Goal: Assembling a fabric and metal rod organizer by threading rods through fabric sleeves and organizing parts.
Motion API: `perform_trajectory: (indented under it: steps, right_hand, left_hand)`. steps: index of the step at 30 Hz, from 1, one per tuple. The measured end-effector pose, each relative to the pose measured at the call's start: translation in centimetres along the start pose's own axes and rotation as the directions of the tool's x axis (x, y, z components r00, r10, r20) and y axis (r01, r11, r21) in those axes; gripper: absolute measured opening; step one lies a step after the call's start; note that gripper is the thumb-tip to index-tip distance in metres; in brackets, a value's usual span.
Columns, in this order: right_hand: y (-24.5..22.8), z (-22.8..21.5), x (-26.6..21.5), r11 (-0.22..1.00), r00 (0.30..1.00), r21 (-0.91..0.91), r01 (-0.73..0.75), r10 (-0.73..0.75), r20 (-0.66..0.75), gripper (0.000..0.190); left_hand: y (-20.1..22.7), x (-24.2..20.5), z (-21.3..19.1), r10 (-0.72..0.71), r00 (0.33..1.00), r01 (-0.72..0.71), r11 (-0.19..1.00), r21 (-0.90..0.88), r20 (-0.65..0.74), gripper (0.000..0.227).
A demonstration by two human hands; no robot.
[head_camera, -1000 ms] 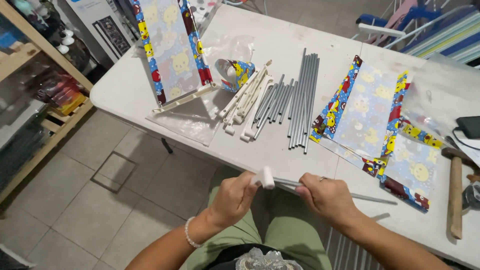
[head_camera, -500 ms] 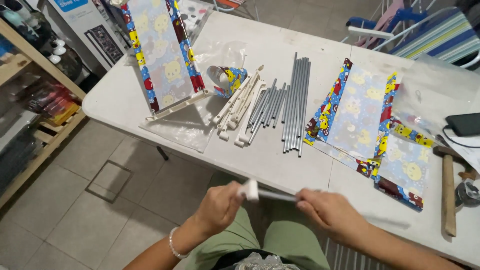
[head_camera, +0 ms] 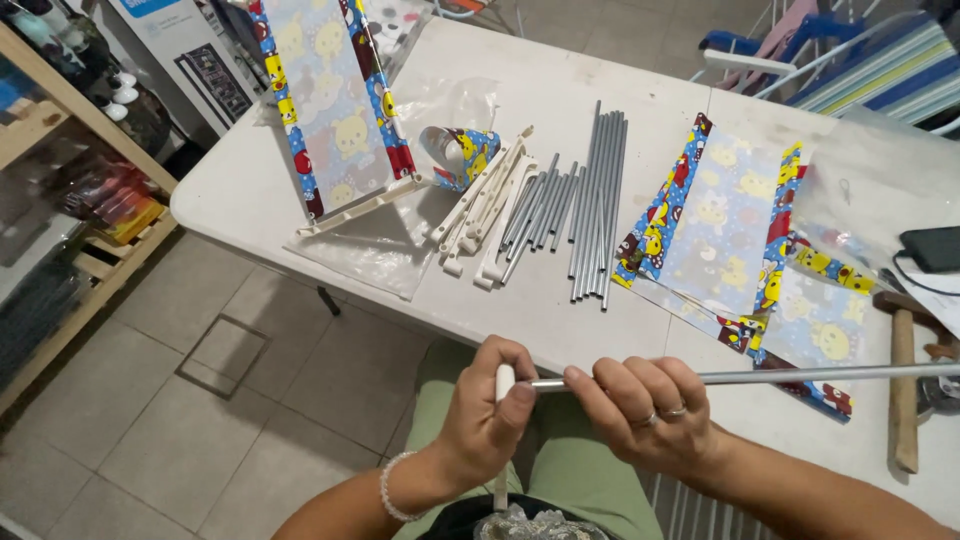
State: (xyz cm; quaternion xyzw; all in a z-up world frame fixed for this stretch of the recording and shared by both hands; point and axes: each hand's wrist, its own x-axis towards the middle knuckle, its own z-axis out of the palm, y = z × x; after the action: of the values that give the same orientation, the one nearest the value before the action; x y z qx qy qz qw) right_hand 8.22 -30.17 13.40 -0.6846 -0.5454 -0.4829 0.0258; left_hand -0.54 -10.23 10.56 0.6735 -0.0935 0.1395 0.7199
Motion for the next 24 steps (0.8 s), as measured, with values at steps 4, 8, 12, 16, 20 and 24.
perform_trajectory:
  steps: [4,8,12,16,20,24]
  right_hand:
    - [0.5,0.3,0.6,0.999,0.999,-0.027,-0.044,0.044,-0.010,0.024]
    - [-0.2,-0.5,0.6,0.969,0.972,0.181,-0.165,0.129,0.195,0.046]
    - [-0.5,-0.6,-3.1,0.660,0.595,0.444,-0.606,0.005,0.804,0.032]
    - [3.2,-1.3,-2.3,0.280,0.220,0.247,-0.928,-0.125,0.968,0.045]
    - [6.3,1.3,-3.0,-0.141,0.005,0.015,-0.990,0.078,0.997,0.027]
    - [11.0,7.8,-3.7,-0.533,-0.068,0.107,-0.839,0.300,0.952,0.025]
  left_hand:
    - [0.6,-0.4,1.4,0.086,0.996,-0.082,0.987,0.135,-0.026,0.040]
    - [0.0,0.5,0.7,0.428,0.893,-0.445,0.795,0.413,0.138,0.030]
    - [1.7,1.5,-0.6,0.624,0.640,-0.756,0.410,0.510,0.448,0.028]
    - [0.9,1.3,-4.3,0.762,0.541,-0.793,0.321,0.518,0.355,0.033]
    - [3.6,0.0,-5.5,0.594,0.803,-0.536,0.687,0.490,0.045,0.034]
    - [2.9,-0.6,-5.5,0.362,0.931,-0.290,0.816,0.500,-0.049,0.046]
